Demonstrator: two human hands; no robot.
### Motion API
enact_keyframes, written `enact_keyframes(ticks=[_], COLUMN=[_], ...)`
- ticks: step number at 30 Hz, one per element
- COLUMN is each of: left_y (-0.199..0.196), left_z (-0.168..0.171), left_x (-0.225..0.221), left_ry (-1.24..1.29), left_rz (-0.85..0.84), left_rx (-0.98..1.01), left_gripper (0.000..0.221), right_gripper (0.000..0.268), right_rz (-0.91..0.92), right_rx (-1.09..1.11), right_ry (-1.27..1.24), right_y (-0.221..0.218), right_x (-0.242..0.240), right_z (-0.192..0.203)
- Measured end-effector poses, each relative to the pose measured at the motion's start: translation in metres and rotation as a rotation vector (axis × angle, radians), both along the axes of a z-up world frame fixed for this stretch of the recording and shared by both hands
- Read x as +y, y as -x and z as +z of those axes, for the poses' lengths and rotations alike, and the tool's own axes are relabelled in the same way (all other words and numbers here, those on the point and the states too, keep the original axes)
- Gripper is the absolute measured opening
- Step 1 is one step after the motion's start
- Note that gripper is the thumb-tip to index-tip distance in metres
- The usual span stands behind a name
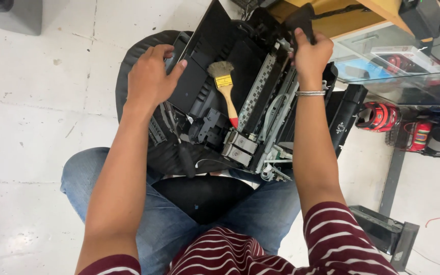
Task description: Cleaning and reassembling internal components of a printer using a brush and hands
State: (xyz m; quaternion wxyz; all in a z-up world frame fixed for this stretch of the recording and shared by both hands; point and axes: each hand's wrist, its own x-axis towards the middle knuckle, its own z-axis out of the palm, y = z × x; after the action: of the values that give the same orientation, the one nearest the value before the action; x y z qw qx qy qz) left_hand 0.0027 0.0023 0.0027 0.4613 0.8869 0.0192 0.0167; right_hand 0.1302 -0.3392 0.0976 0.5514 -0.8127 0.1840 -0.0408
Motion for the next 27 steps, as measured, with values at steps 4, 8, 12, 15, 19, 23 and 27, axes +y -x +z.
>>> enact_keyframes(ticks=[4,8,12,15,19,23,27], left_y=[-0.001,0.0,-0.002,0.001,-0.003,0.004,0.016], left_z=[-0.001,-0.002,0.0,0.001,0.014,0.054,0.08], left_x=[-0.002,-0.002,-0.003,-0.007,-0.009,-0.017,-0.037], left_ry=[-0.004,-0.007,-0.007,0.009,0.067,0.418,0.492], left_rz=[-0.01,-0.017,-0.005,-0.025,0.01,-0.192,-0.456], left_rx=[0.015,0.0,0.0,0.018,-0.296,-0.226,0.289], left_gripper=[0.044,0.045,0.044,0.045,0.024,0.04,0.051], right_gripper=[0.022,0.023,0.024,0.029,0.016,0.016,0.032], right_rz=[0.048,-0.011,-0.033,0.029,0.032,0.065,-0.027], right_rx=[-0.186,-0.002,-0.02,-0.105,-0.063,-0.068,-0.065], right_ry=[0.498,0.097,-0.018,0.482,0.121,0.152,0.072], right_y=[-0.012,0.001,0.007,0.033,0.076,0.121,0.145], right_x=[-0.026,0.002,-0.013,-0.021,-0.001,0.034,0.071], right_z=[-0.021,0.007,0.008,0.009,0.012,0.029,0.001])
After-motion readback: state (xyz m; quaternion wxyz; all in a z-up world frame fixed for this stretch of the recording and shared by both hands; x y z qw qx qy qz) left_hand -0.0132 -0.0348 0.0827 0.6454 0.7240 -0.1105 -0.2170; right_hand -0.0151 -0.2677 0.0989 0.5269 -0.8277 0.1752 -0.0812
